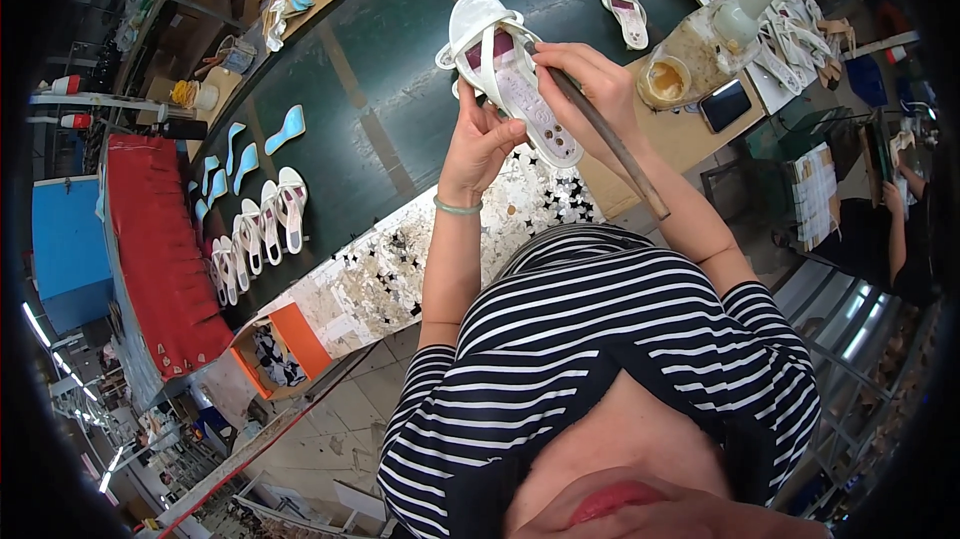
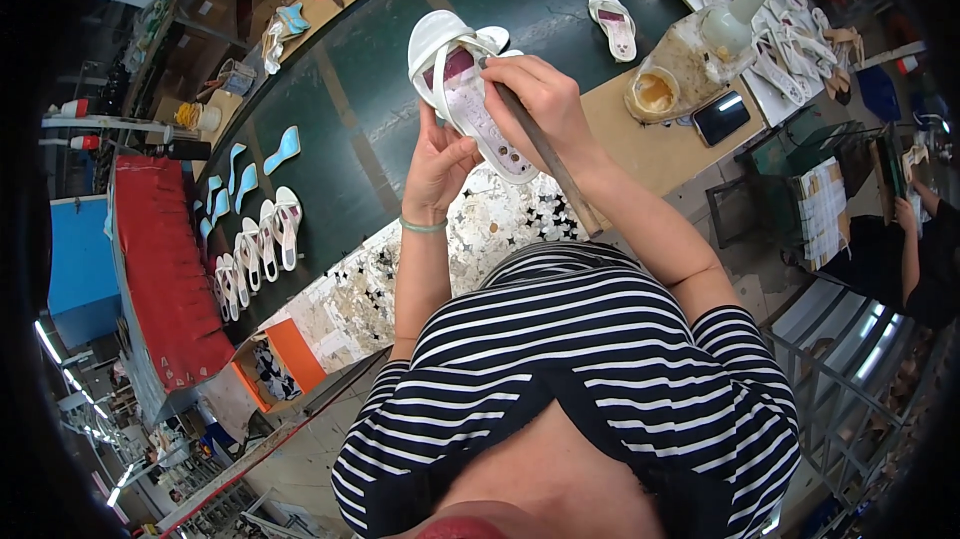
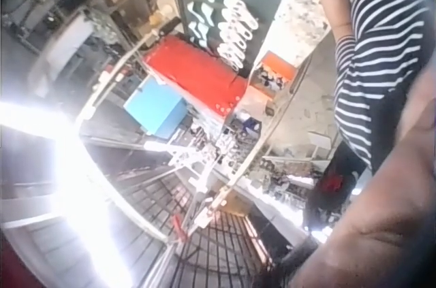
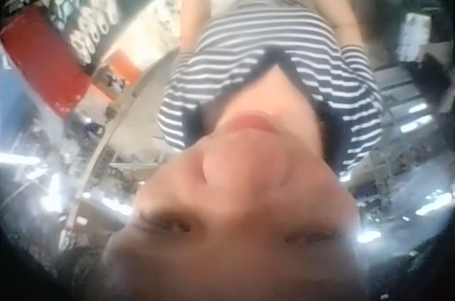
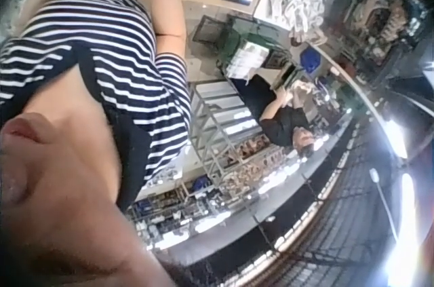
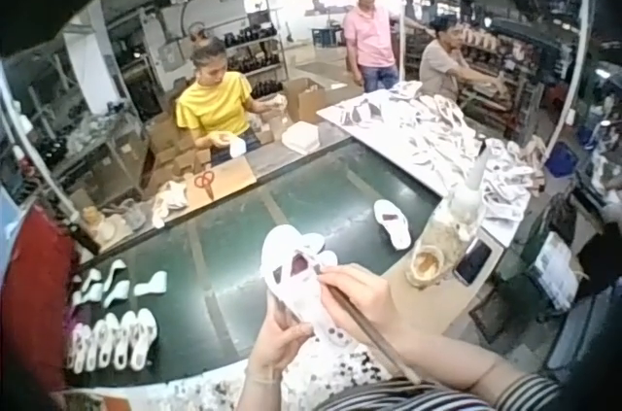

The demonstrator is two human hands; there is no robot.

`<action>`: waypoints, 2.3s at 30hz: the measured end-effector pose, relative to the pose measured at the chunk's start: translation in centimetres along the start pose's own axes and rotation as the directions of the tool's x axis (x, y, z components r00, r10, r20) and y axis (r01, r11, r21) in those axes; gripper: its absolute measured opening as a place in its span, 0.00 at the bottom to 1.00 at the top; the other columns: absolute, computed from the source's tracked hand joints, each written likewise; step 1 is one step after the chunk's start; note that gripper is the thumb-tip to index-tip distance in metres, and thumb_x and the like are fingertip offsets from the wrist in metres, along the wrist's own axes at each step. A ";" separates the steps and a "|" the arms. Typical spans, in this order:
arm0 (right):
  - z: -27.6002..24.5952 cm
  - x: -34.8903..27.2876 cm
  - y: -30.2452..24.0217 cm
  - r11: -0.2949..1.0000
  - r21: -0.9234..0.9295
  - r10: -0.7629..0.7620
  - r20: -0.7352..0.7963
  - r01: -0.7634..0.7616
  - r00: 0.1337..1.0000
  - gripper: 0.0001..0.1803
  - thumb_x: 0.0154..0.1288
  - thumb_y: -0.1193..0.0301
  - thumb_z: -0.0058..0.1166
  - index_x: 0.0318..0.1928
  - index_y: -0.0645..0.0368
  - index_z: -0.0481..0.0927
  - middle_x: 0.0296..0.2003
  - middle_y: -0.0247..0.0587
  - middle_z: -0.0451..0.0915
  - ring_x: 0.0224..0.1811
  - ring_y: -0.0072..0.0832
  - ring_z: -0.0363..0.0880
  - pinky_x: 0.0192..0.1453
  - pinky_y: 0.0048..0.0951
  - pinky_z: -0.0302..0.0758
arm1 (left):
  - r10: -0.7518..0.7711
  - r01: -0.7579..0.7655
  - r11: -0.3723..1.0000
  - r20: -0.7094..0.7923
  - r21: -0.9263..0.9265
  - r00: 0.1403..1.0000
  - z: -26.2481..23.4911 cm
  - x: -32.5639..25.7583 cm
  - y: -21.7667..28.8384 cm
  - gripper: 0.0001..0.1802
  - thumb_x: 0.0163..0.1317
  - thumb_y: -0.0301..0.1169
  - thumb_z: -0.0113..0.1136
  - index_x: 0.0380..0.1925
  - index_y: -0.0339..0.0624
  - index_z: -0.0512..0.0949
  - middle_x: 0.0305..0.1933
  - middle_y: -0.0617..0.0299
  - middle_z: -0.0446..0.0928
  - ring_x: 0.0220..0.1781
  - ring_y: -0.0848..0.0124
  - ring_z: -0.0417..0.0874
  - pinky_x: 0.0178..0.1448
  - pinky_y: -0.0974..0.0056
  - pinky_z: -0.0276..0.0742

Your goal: The recorder uses a brush to apply glue or adhesive to the inside and straps of white high-heeled sandals in a factory setting.

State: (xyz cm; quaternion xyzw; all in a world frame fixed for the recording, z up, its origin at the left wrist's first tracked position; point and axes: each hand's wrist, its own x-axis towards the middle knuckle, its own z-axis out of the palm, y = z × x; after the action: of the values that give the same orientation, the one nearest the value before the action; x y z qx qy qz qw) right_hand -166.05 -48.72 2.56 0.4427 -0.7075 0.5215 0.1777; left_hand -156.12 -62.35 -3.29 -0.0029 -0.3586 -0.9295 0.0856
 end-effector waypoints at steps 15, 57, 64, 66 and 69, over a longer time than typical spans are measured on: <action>-0.5 0.4 -1.3 0.997 0.020 0.072 0.011 -0.073 0.997 0.08 0.55 0.82 0.61 0.37 0.68 0.83 0.33 0.46 0.84 0.32 0.30 0.85 0.36 0.24 0.80 | 0.024 -0.024 0.999 0.006 0.028 1.000 0.1 0.2 0.0 0.56 0.53 0.12 0.64 0.72 0.64 0.41 0.63 0.52 0.64 0.60 0.62 0.74 0.55 0.58 0.81; 0.9 1.4 0.0 0.997 0.077 0.033 -0.025 -0.031 0.999 0.08 0.53 0.82 0.63 0.35 0.66 0.83 0.36 0.48 0.85 0.35 0.35 0.85 0.40 0.28 0.80 | 0.031 -0.026 0.994 0.046 -0.105 0.998 -0.7 0.9 0.8 0.59 0.56 0.15 0.63 0.74 0.68 0.35 0.67 0.53 0.62 0.65 0.59 0.71 0.61 0.51 0.78; 0.8 1.4 -0.4 0.992 0.119 0.032 0.002 -0.032 0.999 0.07 0.52 0.82 0.63 0.34 0.66 0.83 0.34 0.47 0.85 0.34 0.34 0.85 0.39 0.27 0.80 | 0.037 -0.031 0.994 0.052 -0.109 0.998 -1.0 0.8 0.5 0.59 0.56 0.15 0.62 0.74 0.68 0.34 0.67 0.54 0.61 0.65 0.60 0.71 0.61 0.52 0.78; 0.8 1.4 -0.5 0.992 0.126 0.025 0.004 -0.025 1.000 0.07 0.52 0.82 0.63 0.34 0.67 0.83 0.34 0.46 0.85 0.34 0.34 0.85 0.38 0.27 0.80 | 0.019 -0.013 0.995 0.058 -0.103 0.998 -1.2 0.8 0.5 0.59 0.56 0.15 0.62 0.74 0.67 0.34 0.67 0.54 0.61 0.66 0.60 0.70 0.61 0.52 0.77; 0.8 1.5 -0.7 0.988 0.150 0.023 0.017 -0.026 1.000 0.06 0.52 0.83 0.63 0.34 0.67 0.83 0.34 0.46 0.85 0.34 0.34 0.85 0.38 0.27 0.80 | 0.018 -0.012 0.993 0.056 -0.114 0.998 -1.1 0.7 0.5 0.59 0.56 0.14 0.62 0.74 0.67 0.35 0.67 0.54 0.62 0.66 0.60 0.71 0.61 0.51 0.77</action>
State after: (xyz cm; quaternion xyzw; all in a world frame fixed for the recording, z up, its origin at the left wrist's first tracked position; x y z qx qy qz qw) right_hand -166.11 -50.09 3.71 0.4501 -0.6729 0.5721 0.1319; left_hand -156.68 -63.59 -3.76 -0.0370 -0.3077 -0.9472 0.0820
